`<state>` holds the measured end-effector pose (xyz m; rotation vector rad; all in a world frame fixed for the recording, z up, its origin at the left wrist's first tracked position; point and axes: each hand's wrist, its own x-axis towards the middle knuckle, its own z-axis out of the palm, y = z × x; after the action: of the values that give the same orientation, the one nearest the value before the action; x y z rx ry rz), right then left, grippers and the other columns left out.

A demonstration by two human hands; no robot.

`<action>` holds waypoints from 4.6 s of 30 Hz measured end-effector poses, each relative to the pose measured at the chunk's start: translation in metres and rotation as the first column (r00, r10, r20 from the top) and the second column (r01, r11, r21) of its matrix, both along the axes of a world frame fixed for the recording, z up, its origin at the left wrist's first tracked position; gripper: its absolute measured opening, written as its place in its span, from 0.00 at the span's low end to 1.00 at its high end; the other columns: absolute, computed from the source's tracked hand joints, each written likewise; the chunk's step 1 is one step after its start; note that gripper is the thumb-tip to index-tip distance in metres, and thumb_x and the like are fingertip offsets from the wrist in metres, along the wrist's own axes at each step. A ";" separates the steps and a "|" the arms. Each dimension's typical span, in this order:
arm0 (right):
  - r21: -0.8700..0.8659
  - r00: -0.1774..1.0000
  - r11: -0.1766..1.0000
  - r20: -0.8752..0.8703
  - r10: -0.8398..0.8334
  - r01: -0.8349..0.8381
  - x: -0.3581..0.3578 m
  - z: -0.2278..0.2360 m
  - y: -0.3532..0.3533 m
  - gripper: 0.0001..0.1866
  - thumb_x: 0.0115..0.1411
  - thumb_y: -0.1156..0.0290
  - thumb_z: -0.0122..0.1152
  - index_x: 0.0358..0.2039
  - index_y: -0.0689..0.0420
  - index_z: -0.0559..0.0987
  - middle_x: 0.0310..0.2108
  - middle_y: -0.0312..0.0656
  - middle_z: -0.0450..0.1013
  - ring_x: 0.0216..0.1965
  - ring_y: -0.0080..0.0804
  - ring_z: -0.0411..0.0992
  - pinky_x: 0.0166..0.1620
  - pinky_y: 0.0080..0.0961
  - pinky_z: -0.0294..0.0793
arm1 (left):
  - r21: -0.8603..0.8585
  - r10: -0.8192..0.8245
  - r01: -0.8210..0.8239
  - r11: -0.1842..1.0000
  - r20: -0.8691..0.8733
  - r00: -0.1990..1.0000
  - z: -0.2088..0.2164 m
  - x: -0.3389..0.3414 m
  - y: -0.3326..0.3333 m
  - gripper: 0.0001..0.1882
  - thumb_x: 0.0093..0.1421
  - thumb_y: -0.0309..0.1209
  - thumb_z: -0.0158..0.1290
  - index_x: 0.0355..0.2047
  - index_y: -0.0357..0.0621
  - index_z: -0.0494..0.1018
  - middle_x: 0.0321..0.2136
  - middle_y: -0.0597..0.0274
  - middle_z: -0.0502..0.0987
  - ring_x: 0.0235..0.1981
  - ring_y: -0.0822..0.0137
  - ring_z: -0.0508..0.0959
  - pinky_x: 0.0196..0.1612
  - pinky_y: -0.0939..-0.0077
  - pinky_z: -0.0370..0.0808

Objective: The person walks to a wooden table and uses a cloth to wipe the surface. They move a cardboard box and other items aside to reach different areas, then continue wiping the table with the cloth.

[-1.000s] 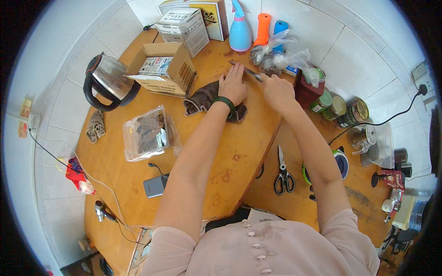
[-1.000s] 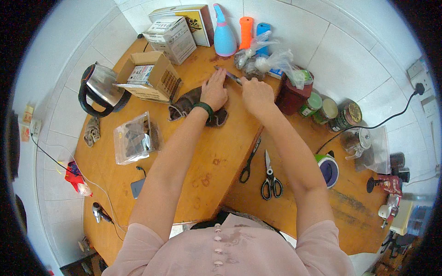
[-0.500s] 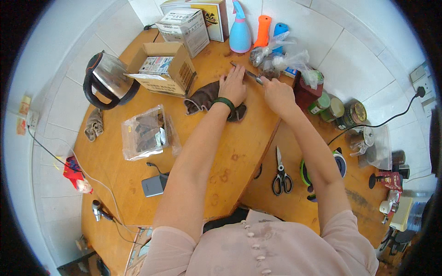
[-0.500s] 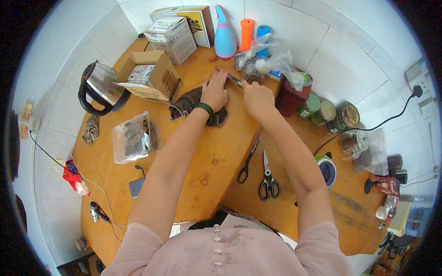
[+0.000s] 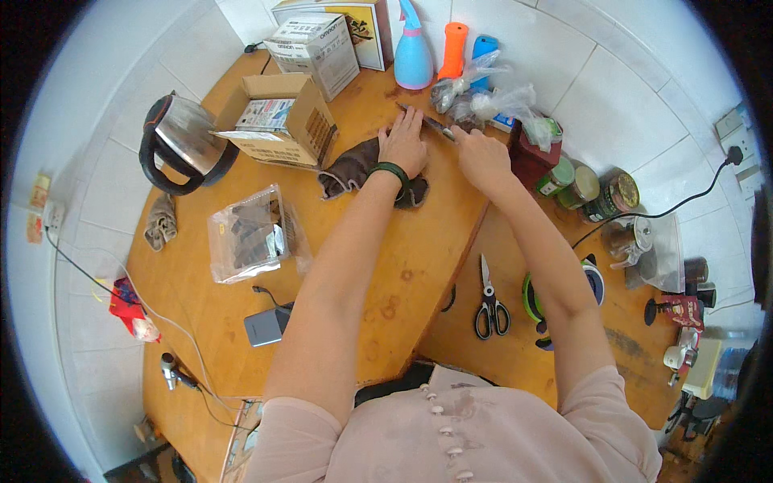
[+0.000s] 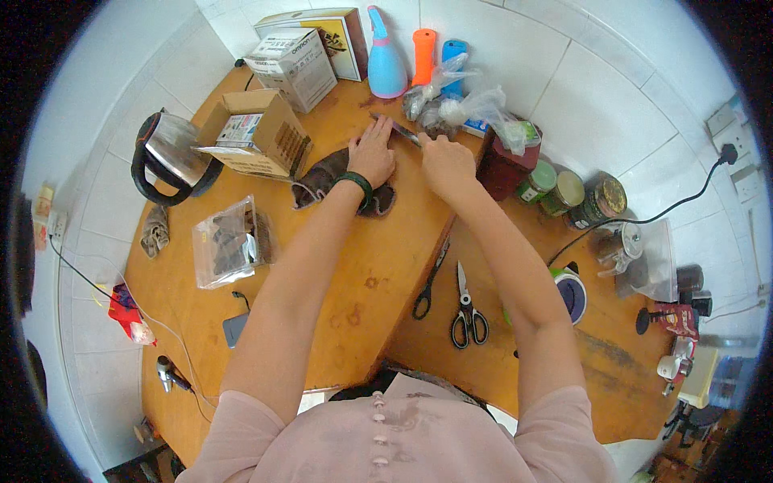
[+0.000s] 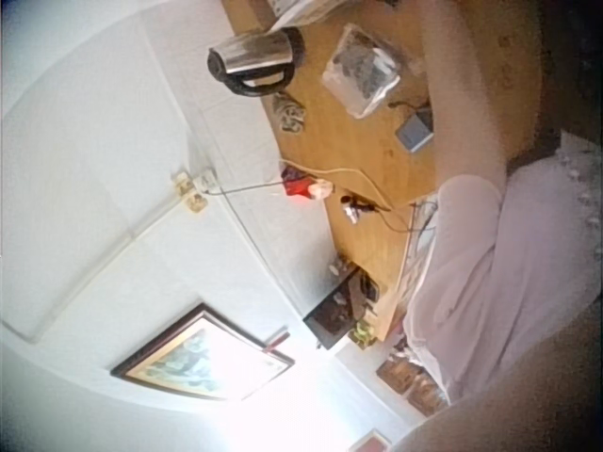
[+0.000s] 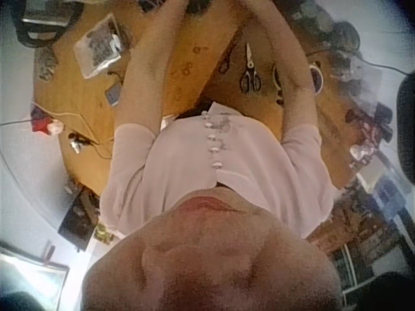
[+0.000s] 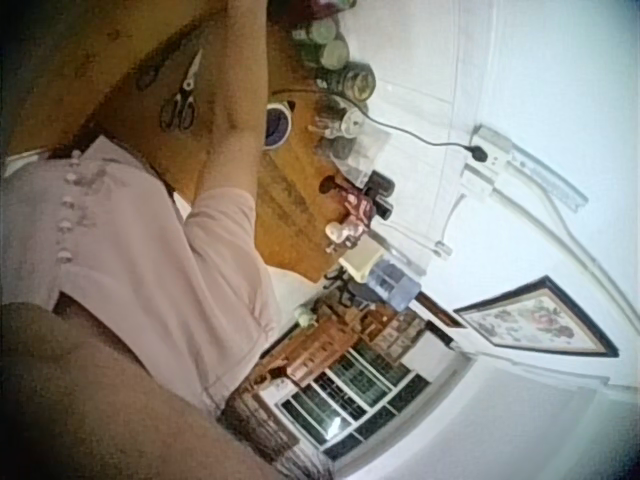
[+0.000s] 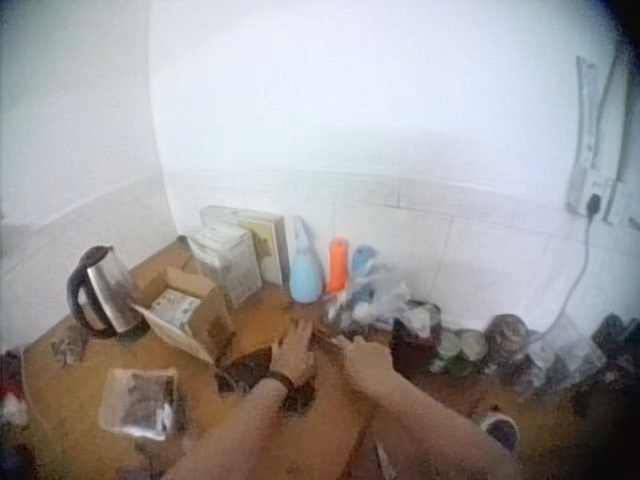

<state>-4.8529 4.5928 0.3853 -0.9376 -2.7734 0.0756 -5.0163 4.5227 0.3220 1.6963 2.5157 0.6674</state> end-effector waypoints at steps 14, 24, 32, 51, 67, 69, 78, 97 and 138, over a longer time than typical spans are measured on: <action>0.007 0.999 0.999 0.038 0.034 -0.035 0.000 0.005 0.003 0.15 0.61 0.71 0.48 0.48 0.54 0.76 0.34 0.51 0.77 0.35 0.50 0.79 0.37 0.43 0.79 | 0.035 0.013 -0.015 0.999 0.061 0.998 0.000 0.004 -0.001 0.32 0.61 0.32 0.46 0.66 0.45 0.55 0.69 0.56 0.54 0.70 0.59 0.53 0.68 0.49 0.48; -0.007 0.994 1.000 0.108 0.000 0.001 0.003 0.006 -0.002 0.16 0.61 0.71 0.50 0.49 0.55 0.74 0.36 0.51 0.77 0.36 0.51 0.79 0.38 0.44 0.79 | -0.013 -0.025 0.025 1.000 0.028 0.999 0.003 0.002 -0.004 0.34 0.60 0.31 0.46 0.67 0.46 0.53 0.70 0.59 0.52 0.70 0.60 0.53 0.68 0.49 0.48; 0.039 0.998 0.999 0.064 0.026 -0.029 0.006 -0.003 0.006 0.18 0.62 0.71 0.48 0.53 0.51 0.73 0.35 0.50 0.76 0.34 0.50 0.79 0.36 0.44 0.79 | -0.011 -0.019 0.019 1.000 0.011 1.000 0.002 0.003 -0.003 0.33 0.60 0.31 0.46 0.67 0.46 0.55 0.70 0.59 0.52 0.70 0.59 0.53 0.68 0.49 0.48; -0.031 0.996 0.999 0.083 0.025 -0.023 0.002 0.000 0.005 0.16 0.62 0.71 0.49 0.50 0.54 0.74 0.37 0.51 0.76 0.36 0.51 0.79 0.38 0.44 0.79 | 0.049 -0.022 0.022 0.999 0.011 1.000 -0.001 0.001 -0.002 0.32 0.59 0.30 0.47 0.65 0.44 0.57 0.68 0.57 0.55 0.69 0.58 0.55 0.67 0.50 0.51; 0.027 1.000 1.000 0.027 -0.005 0.004 -0.004 -0.008 -0.001 0.17 0.62 0.71 0.48 0.52 0.50 0.73 0.34 0.50 0.76 0.32 0.52 0.78 0.34 0.46 0.79 | 0.106 0.016 -0.021 0.994 0.047 0.999 -0.004 0.002 -0.001 0.32 0.58 0.30 0.49 0.64 0.41 0.58 0.67 0.52 0.56 0.68 0.55 0.55 0.68 0.51 0.49; 0.008 1.000 1.000 0.011 0.013 -0.013 -0.003 -0.008 -0.005 0.18 0.62 0.71 0.48 0.53 0.50 0.72 0.34 0.50 0.75 0.32 0.52 0.78 0.34 0.46 0.78 | 0.087 0.016 -0.020 0.996 0.046 0.999 -0.005 0.002 -0.002 0.32 0.58 0.30 0.49 0.64 0.42 0.58 0.67 0.52 0.56 0.68 0.55 0.55 0.68 0.50 0.49; -0.031 1.000 0.999 0.015 -0.018 0.018 0.001 -0.005 -0.006 0.16 0.62 0.70 0.49 0.51 0.56 0.72 0.38 0.51 0.75 0.36 0.53 0.79 0.37 0.46 0.79 | 0.114 0.004 -0.012 0.993 0.072 0.997 -0.001 0.002 -0.001 0.37 0.58 0.31 0.49 0.67 0.40 0.52 0.69 0.49 0.50 0.70 0.52 0.50 0.68 0.47 0.47; -0.439 0.788 0.891 -0.587 -0.188 -0.114 0.133 0.042 -0.074 0.18 0.64 0.75 0.51 0.55 0.58 0.74 0.46 0.53 0.75 0.47 0.50 0.75 0.49 0.35 0.73 | 0.125 0.081 -0.082 0.989 0.012 0.997 0.025 -0.066 0.035 0.19 0.62 0.29 0.49 0.54 0.45 0.70 0.55 0.50 0.69 0.57 0.47 0.67 0.59 0.53 0.64; -0.578 0.684 0.816 -0.606 -0.406 -0.027 0.207 0.042 -0.081 0.20 0.64 0.79 0.50 0.57 0.63 0.72 0.50 0.49 0.75 0.50 0.37 0.74 0.53 0.26 0.69 | 0.235 0.070 -0.055 0.971 -0.054 0.996 0.078 0.031 0.089 0.13 0.55 0.35 0.55 0.33 0.36 0.76 0.38 0.45 0.77 0.44 0.48 0.76 0.47 0.55 0.75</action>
<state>-4.6458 4.5117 0.4278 -1.0295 -1.9014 1.0274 -4.9857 4.6119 0.3999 1.7371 2.6335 0.9651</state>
